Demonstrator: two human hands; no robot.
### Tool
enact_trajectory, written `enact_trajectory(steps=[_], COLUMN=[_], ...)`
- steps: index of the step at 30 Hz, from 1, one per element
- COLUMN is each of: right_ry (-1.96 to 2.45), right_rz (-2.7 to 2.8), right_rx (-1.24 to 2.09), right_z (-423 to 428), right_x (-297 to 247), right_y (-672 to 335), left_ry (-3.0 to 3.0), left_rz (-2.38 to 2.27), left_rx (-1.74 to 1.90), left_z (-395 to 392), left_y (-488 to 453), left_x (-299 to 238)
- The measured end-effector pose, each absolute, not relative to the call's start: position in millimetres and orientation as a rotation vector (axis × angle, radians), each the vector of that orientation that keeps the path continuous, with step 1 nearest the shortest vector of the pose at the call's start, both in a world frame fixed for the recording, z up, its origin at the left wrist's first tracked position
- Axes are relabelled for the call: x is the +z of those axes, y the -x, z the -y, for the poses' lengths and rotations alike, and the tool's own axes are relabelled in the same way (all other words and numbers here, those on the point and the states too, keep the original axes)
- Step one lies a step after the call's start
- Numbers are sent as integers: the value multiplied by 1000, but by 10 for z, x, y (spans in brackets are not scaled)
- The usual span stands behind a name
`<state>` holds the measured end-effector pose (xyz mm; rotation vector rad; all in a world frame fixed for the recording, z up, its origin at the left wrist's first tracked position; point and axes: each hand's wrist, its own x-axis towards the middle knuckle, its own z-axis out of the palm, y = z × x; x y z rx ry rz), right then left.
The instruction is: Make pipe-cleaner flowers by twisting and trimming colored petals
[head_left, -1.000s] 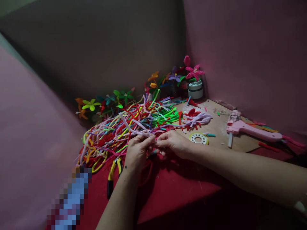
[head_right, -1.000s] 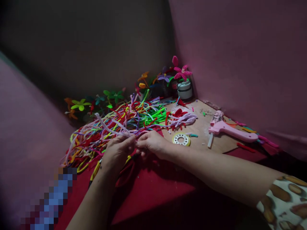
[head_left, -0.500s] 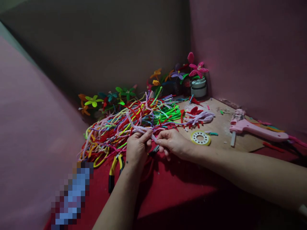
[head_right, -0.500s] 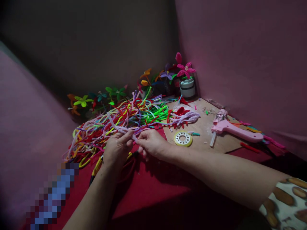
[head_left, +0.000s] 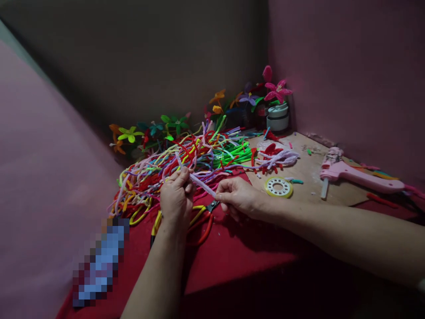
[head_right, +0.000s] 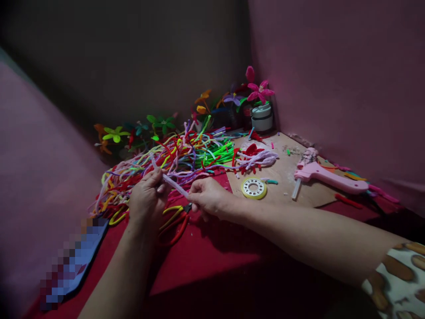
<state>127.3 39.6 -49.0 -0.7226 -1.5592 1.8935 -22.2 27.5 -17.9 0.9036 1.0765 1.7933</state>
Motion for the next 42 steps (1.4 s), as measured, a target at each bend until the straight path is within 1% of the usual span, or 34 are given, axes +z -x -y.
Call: enact_trajectory(steps=[5, 7, 9, 11, 13, 15, 20, 25, 28, 31, 35, 37, 39, 42], right_ry=[680, 702, 738, 755, 733, 669, 532, 592, 695, 739, 750, 722, 710, 703], right_rz=[1605, 1559, 1485, 1430, 1405, 1395, 1278, 1363, 1429, 1632, 1932, 2009, 2045, 2044], right_rx=[1903, 1897, 1886, 1879, 1880, 1926, 2099, 2087, 1958, 1683, 1106, 906, 818, 830], right_z=[-405, -397, -387, -387, -403, -434, -517, -525, -497, -473, -457, -450, -446, -449], right_x=[-545, -517, -475, -447, -451, -481, -554, -534, -493, -453, -434, -441, -452, -467], right_y=[-1280, -1290, -1298, -1301, -1301, -1300, -1313, -1329, -1331, -1339, -1365, -1377, -1383, -1378], left_ry=[-817, -780, -774, -830, -931, -1029, -1097, -1143, -1149, -1147, -1162, -1188, -1209, -1226], left_rz=[-977, -934, -974, -1096, -1184, -1199, -1217, -1192, -1174, -1154, -1174, -1160, -1156, -1180], left_rx=[1928, 1895, 1776, 1573, 1336, 1209, 1301, 1285, 1257, 1193, 1254, 1285, 1311, 1308], left_z=[-318, -316, -294, -254, -211, -183, -193, -199, -182, -183, -207, -212, -211, -206], left_y=[356, 365, 332, 261, 180, 120, 121, 141, 118, 94, 68, 58, 52, 57], left_x=[-151, -132, -124, -134, -157, -181, -206, -222, -233, -269, -341, -358, -358, -339])
